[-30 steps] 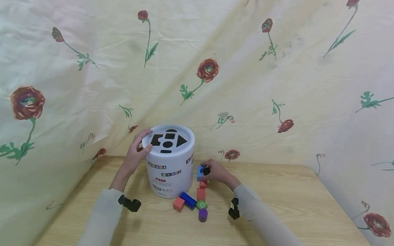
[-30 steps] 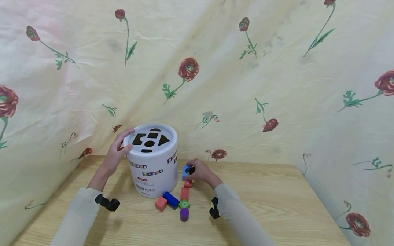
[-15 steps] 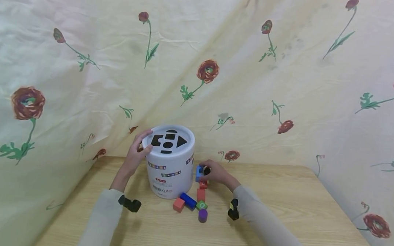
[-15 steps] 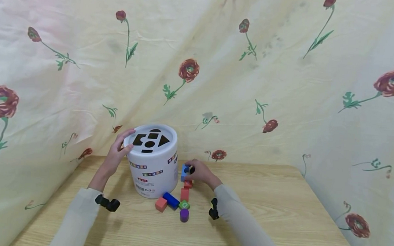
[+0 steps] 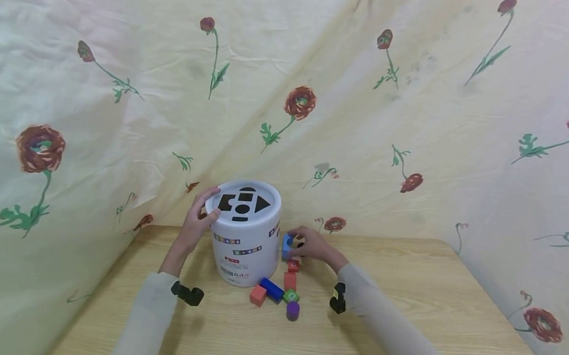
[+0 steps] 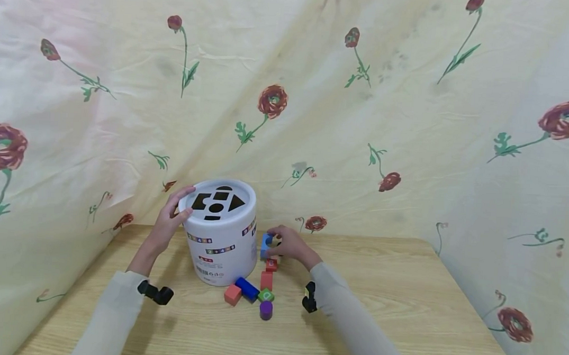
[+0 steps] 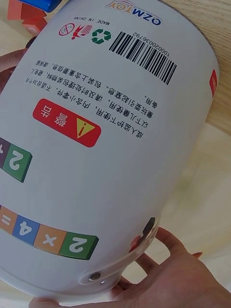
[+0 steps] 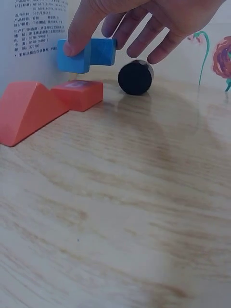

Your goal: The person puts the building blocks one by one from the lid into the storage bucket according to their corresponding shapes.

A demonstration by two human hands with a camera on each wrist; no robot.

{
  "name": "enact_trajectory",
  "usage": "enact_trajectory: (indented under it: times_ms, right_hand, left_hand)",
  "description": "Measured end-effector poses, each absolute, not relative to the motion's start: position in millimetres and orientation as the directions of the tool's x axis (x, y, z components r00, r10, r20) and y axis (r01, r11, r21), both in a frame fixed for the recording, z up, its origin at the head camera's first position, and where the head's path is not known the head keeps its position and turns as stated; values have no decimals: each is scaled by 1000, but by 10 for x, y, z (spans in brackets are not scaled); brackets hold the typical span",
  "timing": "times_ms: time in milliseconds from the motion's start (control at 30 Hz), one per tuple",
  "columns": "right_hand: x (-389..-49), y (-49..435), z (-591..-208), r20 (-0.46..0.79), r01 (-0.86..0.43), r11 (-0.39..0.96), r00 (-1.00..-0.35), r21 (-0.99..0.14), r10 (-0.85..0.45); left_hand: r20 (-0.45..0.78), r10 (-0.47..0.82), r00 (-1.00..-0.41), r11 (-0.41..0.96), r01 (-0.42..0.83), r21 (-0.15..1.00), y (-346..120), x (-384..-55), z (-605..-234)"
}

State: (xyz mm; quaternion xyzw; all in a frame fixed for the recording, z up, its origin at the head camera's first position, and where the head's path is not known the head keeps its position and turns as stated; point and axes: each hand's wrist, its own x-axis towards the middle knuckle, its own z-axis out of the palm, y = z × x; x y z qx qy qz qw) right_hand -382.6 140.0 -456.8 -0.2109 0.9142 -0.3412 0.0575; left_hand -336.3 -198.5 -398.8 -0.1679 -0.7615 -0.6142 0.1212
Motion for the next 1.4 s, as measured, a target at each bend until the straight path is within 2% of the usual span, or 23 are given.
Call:
enact_trajectory:
  times_ms: [167,767,1000,1400]
  right_hand:
    - [-3824,1449,-4502,66,-398,669,-883,-628,-464]
    - [-3792,1559,-4331,70,-385,676,-893,-628,-444]
    - [-3754,1609,-4091,116,-443,647,-868,-621,-483]
    - [-3723,1771,-3657,155,-468,636,-862,-613,-483]
  left_hand:
    - [391,107,-914,188,405,895,-1980,-3363,-3986]
    - [384,100,-918,201,397,896,-1968,-3354,-3993]
    - [379,95,-920,195,391,900,-1959,-3328,-3973]
    - [376,96,-922,199,388,900,-1961,-3326,-3973]
